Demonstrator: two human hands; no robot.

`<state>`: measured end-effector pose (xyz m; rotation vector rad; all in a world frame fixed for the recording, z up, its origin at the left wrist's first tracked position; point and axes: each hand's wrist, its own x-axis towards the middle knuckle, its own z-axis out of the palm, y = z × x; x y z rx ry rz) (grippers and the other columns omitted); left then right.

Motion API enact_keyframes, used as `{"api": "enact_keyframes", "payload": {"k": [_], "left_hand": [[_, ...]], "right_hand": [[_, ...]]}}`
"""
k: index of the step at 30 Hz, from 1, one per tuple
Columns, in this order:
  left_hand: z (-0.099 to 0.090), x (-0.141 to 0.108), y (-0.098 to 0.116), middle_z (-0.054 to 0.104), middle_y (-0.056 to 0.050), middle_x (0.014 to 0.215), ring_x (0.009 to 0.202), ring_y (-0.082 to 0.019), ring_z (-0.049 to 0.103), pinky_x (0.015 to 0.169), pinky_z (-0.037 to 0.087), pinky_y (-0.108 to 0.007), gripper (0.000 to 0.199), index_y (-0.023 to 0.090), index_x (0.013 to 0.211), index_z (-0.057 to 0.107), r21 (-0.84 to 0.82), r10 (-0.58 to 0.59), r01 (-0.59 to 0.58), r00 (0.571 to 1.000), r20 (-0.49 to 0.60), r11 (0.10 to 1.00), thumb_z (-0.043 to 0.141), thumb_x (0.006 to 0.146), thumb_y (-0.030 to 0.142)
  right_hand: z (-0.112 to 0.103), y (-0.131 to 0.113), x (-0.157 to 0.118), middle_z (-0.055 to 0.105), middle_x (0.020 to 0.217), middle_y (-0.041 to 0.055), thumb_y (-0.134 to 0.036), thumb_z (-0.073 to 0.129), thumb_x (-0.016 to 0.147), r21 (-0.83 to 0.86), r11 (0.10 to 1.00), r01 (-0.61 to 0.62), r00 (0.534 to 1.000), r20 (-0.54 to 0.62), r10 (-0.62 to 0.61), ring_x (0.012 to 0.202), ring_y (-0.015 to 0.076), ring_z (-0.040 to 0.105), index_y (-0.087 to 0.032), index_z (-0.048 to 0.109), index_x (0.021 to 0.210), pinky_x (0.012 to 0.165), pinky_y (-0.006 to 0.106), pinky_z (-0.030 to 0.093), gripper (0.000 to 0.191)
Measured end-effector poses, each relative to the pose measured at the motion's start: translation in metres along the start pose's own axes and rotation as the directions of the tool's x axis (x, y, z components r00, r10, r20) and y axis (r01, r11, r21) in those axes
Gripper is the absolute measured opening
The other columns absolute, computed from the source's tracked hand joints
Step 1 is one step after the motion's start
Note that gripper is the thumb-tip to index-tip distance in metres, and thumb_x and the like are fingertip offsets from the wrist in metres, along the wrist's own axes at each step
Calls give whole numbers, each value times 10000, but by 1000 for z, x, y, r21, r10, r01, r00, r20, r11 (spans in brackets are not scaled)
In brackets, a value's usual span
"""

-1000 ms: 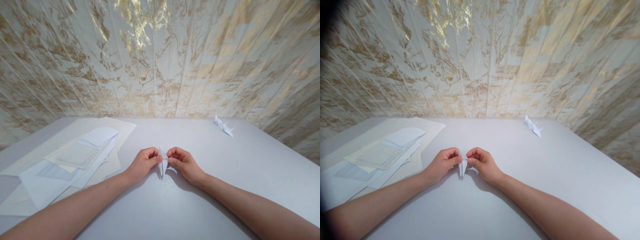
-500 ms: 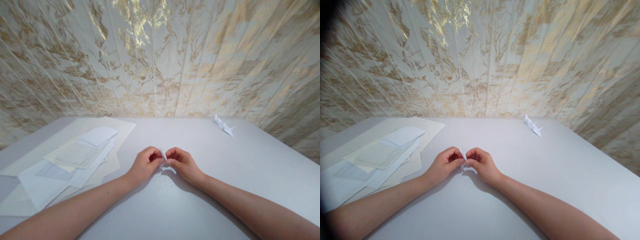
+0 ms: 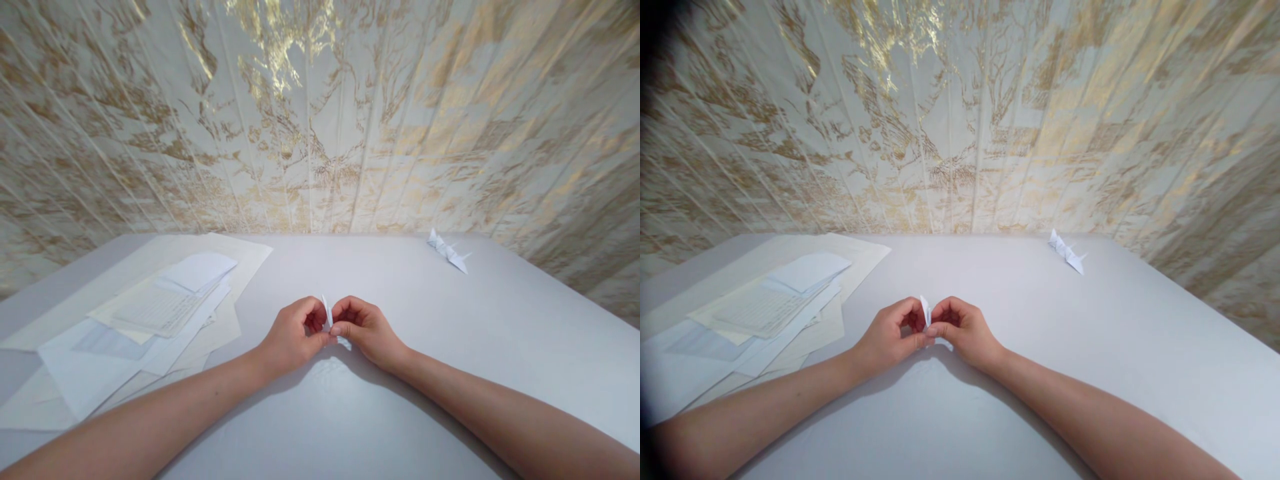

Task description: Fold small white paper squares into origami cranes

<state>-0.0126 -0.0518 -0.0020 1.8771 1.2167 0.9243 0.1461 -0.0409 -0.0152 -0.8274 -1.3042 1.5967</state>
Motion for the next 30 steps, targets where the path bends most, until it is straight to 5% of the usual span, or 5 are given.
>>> {"api": "enact_keyframes", "payload": {"k": [30], "left_hand": [[-5,0,-5,528,9,618,584,-119,464,557,365,-232,177,155,736,573,-110,-4,4,1000,1,994,476,803,288]], "right_hand": [[-1,4,-3,569,695,-8,-317,643,726,-186,978,93,996,12,-92,629,109,520,-161,545,784,618,261,412,192]]}}
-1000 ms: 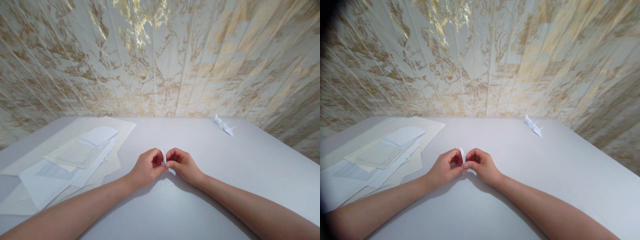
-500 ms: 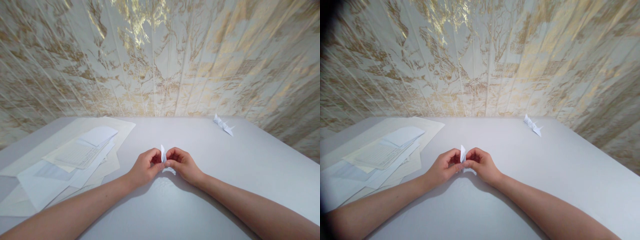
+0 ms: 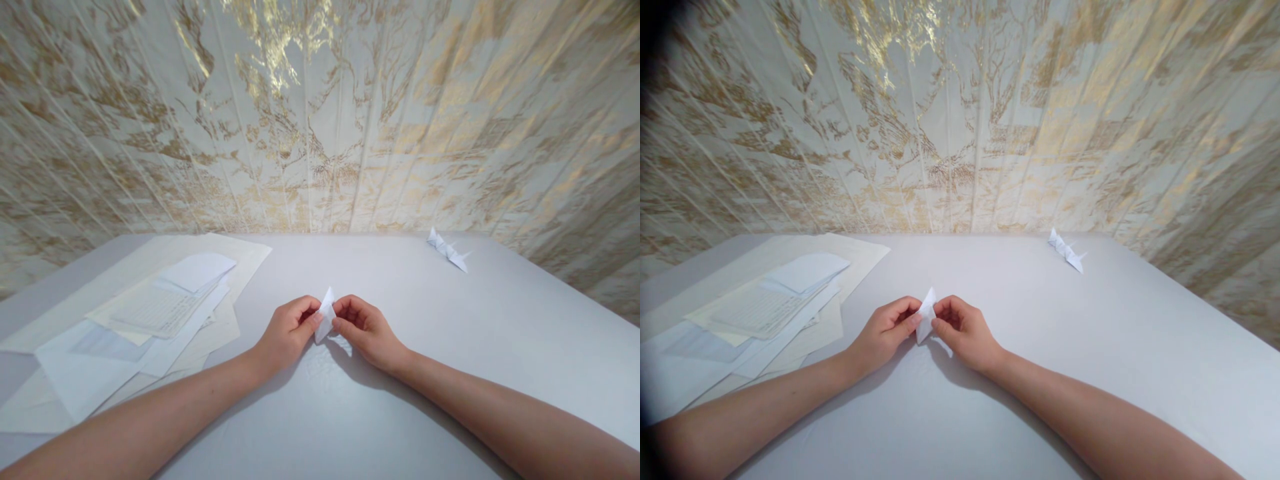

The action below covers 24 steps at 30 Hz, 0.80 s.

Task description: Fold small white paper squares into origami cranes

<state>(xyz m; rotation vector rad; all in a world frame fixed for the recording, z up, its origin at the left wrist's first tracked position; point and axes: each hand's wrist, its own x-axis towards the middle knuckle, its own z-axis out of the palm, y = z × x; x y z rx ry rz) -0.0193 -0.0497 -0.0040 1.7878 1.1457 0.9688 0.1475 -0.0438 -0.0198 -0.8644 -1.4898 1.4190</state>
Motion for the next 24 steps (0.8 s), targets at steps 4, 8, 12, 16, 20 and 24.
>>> {"api": "enact_keyframes", "payload": {"k": [4,8,12,16,20,24], "left_hand": [[-2,-1,3,556,-1,633,607,-130,497,582,388,-240,174,157,732,594,86,53,-50,998,-29,995,487,802,275],[-2,-2,5,565,-2,650,637,-134,522,626,406,-244,144,167,703,592,215,190,-175,981,-50,961,518,792,252],[-1,-6,4,581,3,678,641,-122,537,635,426,-230,67,177,754,575,280,292,-268,955,-47,922,543,787,226],[0,-8,-1,610,-6,730,671,-120,560,651,450,-229,67,175,846,572,313,392,-362,919,-34,878,532,798,200],[0,-7,-1,618,-20,736,674,-120,564,648,457,-233,127,166,922,584,345,450,-419,893,-11,840,514,823,203],[0,-5,0,617,-19,716,669,-118,564,639,454,-230,109,166,866,614,291,401,-372,915,-45,882,520,812,184]], "right_hand": [[1,1,-1,548,696,-6,-307,620,743,-53,998,35,999,-15,-36,626,110,506,-172,528,786,597,254,407,169],[0,4,-1,538,726,2,-291,609,755,-95,992,88,996,-24,-90,657,119,512,-182,506,813,619,263,420,161],[-2,8,-1,540,771,11,-305,568,794,-123,985,119,993,-8,-121,691,126,521,-182,496,873,645,274,423,163],[-2,8,-1,558,772,20,-327,516,836,-180,970,163,987,26,-161,694,132,520,-173,515,899,649,282,422,167],[-1,4,-2,562,757,23,-336,488,854,-203,960,192,981,66,-182,703,140,527,-165,529,867,656,290,425,176],[-1,2,-2,567,751,24,-334,476,861,-223,949,225,974,70,-215,684,136,527,-165,539,861,638,281,426,180]]}}
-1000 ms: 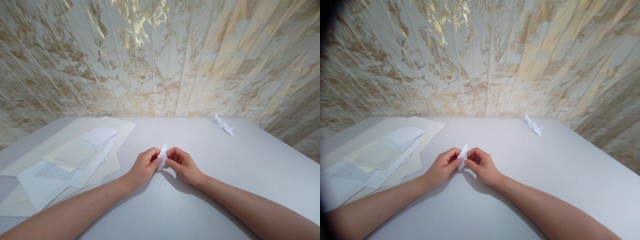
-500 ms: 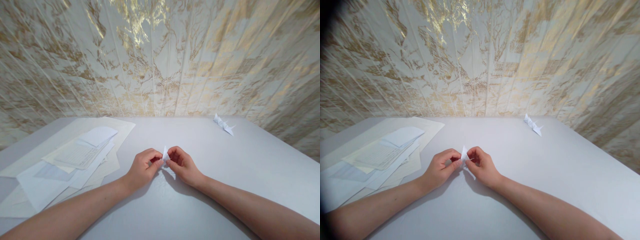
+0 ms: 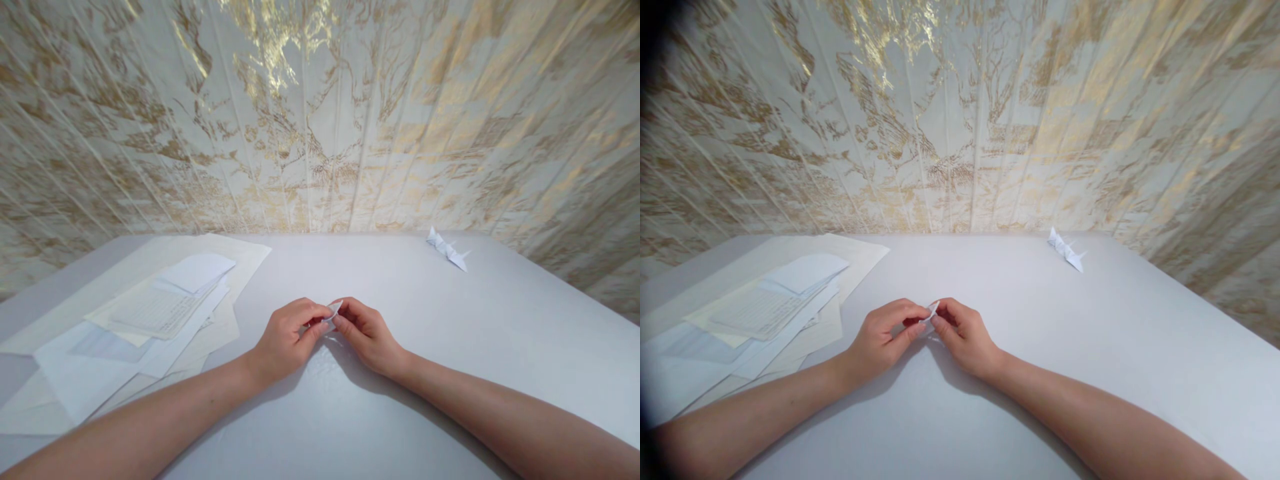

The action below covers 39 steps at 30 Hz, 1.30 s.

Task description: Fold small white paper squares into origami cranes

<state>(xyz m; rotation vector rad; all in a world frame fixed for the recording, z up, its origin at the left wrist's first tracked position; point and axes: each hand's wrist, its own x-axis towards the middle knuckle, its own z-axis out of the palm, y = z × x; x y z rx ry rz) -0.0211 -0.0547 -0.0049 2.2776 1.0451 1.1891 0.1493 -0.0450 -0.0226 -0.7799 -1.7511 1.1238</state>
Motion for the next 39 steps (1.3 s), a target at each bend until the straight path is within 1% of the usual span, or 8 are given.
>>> {"api": "enact_keyframes", "payload": {"k": [2,5,10,17,21,26,32,39], "left_hand": [[1,0,0,621,-11,724,665,-115,565,642,455,-231,97,170,859,606,-73,-120,120,993,-9,990,545,784,172],[3,1,0,603,9,708,645,-114,561,624,461,-236,192,174,924,569,-227,-314,307,950,6,924,586,733,187],[3,6,1,577,4,685,592,-111,525,539,426,-223,202,154,844,593,-355,-464,450,885,49,820,634,665,240],[2,9,3,536,24,588,554,-96,469,520,385,-215,118,142,679,590,-397,-509,518,850,136,758,623,657,252],[3,8,4,523,29,586,545,-90,455,513,375,-213,136,144,662,563,-392,-508,524,848,153,756,623,657,266],[1,10,9,456,54,546,509,-74,399,483,328,-200,192,153,635,511,-427,-510,543,837,199,723,617,668,310],[0,9,9,464,41,545,512,-79,398,476,321,-198,243,147,597,519,-327,-496,539,842,211,776,627,669,353],[0,8,11,499,30,552,521,-90,435,497,356,-202,211,149,600,528,-277,-467,505,862,196,817,611,674,328]], "right_hand": [[0,0,0,576,756,27,-327,474,864,-13,1000,11,1000,-13,-11,682,136,532,-165,546,864,634,277,428,177],[0,1,0,593,774,37,-315,474,865,-16,1000,24,999,-25,-25,713,144,549,-164,557,865,661,285,441,173],[-1,1,-1,598,774,42,-320,466,866,-60,998,25,998,-49,-27,698,144,539,-165,568,859,652,288,444,186],[-1,0,-1,550,716,24,-334,502,831,-111,993,-30,998,-54,25,652,131,496,-157,552,804,605,268,413,186],[0,-2,0,474,615,-17,-359,513,812,-78,993,-84,995,-62,80,561,102,430,-161,513,734,526,235,362,212],[1,-4,2,435,581,-40,-358,540,790,-45,995,-91,994,-72,88,529,85,396,-172,481,690,496,217,326,220],[1,-4,1,502,625,-19,-369,582,763,50,990,-131,990,-45,134,548,95,445,-159,530,748,517,234,363,217],[0,-9,-1,565,626,6,-338,580,775,-53,997,-54,995,-83,49,569,112,493,-155,593,736,550,253,404,187]]}}
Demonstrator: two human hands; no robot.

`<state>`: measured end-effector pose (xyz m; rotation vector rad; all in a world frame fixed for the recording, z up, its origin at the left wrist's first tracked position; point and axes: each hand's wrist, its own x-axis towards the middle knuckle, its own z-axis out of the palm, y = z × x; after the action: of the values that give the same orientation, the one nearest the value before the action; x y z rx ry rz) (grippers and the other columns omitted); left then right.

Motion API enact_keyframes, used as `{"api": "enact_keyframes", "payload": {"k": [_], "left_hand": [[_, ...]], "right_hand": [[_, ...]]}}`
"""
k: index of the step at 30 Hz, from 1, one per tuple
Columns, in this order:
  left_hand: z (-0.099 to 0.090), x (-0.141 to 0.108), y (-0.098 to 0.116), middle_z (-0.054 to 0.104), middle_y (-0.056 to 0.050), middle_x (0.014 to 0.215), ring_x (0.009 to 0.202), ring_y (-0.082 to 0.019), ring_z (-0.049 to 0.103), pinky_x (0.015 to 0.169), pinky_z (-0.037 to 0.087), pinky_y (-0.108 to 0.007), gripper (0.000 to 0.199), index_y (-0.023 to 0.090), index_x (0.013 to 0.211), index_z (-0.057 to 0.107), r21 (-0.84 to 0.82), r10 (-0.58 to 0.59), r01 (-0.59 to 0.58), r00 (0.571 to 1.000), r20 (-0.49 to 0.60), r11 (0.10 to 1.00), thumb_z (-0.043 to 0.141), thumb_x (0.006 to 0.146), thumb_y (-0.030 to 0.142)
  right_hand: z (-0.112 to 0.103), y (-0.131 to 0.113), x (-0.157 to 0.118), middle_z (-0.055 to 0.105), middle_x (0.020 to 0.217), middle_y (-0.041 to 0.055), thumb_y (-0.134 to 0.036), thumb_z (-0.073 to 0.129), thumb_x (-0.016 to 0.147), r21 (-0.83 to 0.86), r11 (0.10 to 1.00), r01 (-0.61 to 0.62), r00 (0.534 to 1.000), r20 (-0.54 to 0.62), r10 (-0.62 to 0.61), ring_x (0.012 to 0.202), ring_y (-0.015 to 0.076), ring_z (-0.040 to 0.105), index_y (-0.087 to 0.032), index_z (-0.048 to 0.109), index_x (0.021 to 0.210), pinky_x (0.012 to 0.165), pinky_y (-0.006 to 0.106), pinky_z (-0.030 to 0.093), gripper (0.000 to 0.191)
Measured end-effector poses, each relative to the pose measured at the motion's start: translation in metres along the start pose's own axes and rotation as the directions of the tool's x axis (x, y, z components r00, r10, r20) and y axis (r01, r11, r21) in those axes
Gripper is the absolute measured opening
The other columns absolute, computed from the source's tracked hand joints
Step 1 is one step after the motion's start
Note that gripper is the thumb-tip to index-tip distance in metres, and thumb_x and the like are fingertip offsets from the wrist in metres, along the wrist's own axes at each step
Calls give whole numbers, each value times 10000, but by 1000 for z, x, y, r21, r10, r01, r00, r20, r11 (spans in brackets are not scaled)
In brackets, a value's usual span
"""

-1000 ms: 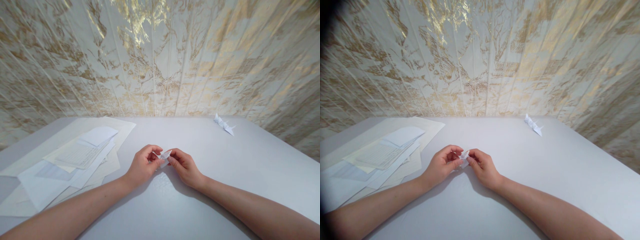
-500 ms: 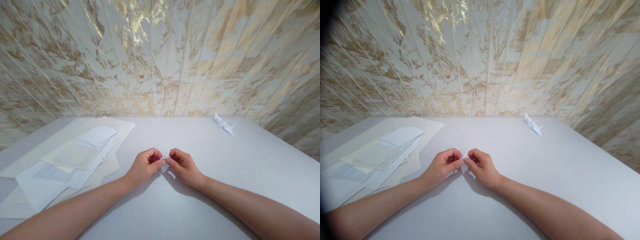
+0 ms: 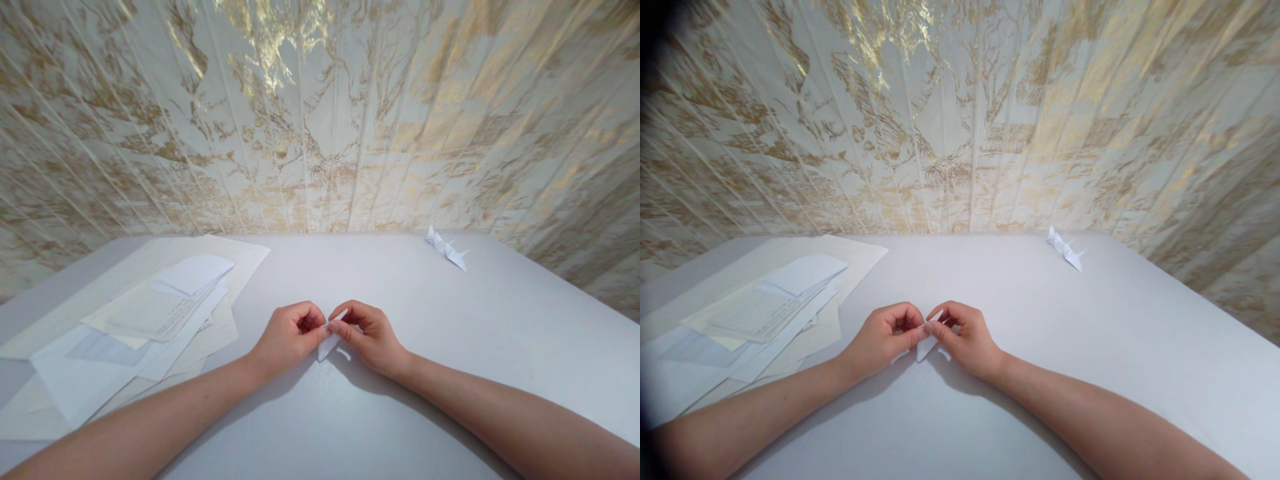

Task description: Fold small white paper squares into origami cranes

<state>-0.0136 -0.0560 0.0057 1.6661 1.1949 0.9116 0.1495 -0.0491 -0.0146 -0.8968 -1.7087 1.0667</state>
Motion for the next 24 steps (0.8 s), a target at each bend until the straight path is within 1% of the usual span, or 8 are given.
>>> {"api": "enact_keyframes", "payload": {"k": [4,7,10,12,14,17,20,24], "left_hand": [[0,0,-1,513,30,556,521,-90,448,500,368,-200,157,152,609,536,25,9,-9,1000,-14,1000,603,673,279],[0,1,-2,511,34,544,505,-85,445,485,366,-195,148,153,601,531,32,14,-13,1000,-21,999,599,671,264],[-2,0,-2,513,34,530,492,-88,453,477,364,-197,136,158,592,523,110,56,-51,998,-38,993,580,682,243],[-4,-1,-2,520,30,532,498,-94,462,490,368,-205,117,164,590,518,230,147,-132,988,-51,964,564,686,212],[-7,-3,-2,534,20,558,526,-102,476,519,378,-215,99,170,595,509,367,290,-254,956,-45,895,543,687,174],[-12,-5,-2,559,3,614,571,-112,494,561,393,-228,86,177,629,495,507,470,-405,883,1,761,495,696,124],[-16,-5,-1,573,-7,628,580,-121,508,569,404,-236,101,183,663,494,597,553,-479,830,69,644,454,706,101],[-16,-6,0,595,-30,656,623,-147,542,603,431,-256,112,183,688,507,678,601,-524,785,150,515,446,701,91]], "right_hand": [[-1,1,1,571,631,9,-369,565,797,24,999,24,1000,-2,-24,571,113,494,-157,603,742,552,258,404,222],[-1,5,2,545,628,-8,-390,579,789,108,994,-25,1000,15,23,562,104,482,-163,590,775,535,247,396,228],[-2,9,3,565,749,0,-352,653,737,175,984,-34,999,-7,36,597,101,508,-191,555,897,534,234,418,247],[-2,10,2,567,857,16,-300,679,722,159,987,40,998,-52,-32,675,113,544,-220,526,985,575,240,448,314],[-3,9,0,549,913,26,-249,657,748,94,984,154,986,-83,-146,722,118,559,-240,515,1023,611,247,465,309],[-4,6,-2,530,935,41,-190,584,802,-39,946,321,943,-81,-324,726,119,558,-237,540,976,625,257,477,186],[-5,2,-3,544,923,64,-162,531,825,-184,901,393,913,-38,-406,772,146,556,-222,566,883,639,273,482,91],[-6,0,-3,558,922,79,-140,511,820,-274,873,403,910,18,-414,791,158,558,-213,581,850,643,276,484,105]]}}
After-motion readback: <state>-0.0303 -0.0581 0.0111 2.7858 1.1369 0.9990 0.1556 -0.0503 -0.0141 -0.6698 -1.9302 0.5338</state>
